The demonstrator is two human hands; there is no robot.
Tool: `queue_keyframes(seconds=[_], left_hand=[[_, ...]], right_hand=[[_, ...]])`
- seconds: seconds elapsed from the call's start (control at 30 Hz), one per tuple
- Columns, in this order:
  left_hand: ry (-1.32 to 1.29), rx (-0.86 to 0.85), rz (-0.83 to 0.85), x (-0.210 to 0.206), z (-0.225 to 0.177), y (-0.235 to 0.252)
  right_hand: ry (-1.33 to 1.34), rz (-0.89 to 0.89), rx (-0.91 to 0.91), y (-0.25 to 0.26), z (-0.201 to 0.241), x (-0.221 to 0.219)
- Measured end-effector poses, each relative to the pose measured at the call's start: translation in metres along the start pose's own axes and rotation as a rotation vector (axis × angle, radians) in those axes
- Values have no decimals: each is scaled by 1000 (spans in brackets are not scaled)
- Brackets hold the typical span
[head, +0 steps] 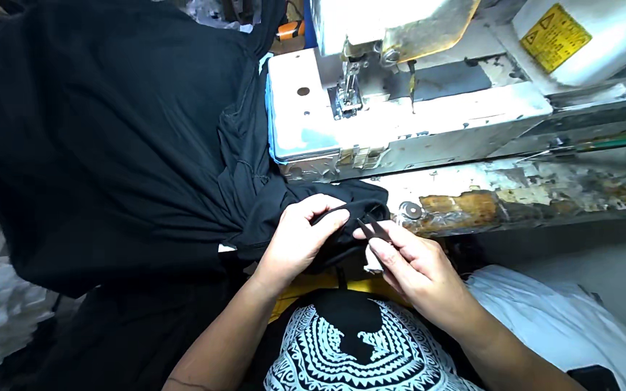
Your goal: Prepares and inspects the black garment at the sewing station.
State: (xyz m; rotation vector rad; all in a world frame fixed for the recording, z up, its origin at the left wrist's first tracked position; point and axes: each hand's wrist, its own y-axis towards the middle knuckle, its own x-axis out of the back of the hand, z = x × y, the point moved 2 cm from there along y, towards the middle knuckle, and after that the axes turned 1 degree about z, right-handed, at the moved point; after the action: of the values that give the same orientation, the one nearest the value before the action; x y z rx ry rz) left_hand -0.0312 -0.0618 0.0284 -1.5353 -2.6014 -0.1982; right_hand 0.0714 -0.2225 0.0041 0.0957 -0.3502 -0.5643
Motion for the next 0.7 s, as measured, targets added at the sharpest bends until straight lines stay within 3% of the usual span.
queue_keyframes(seconds=[0.5, 0.6, 0.7], left_hand=[[1, -45, 42, 3, 3, 0], [-39, -55, 101, 2, 1, -1], [93, -91, 60, -1, 4, 1]], right_hand=[[82, -25, -14, 2, 0, -7], [184, -50, 159, 2, -6, -12], [127, -50, 559, -7, -2, -7]])
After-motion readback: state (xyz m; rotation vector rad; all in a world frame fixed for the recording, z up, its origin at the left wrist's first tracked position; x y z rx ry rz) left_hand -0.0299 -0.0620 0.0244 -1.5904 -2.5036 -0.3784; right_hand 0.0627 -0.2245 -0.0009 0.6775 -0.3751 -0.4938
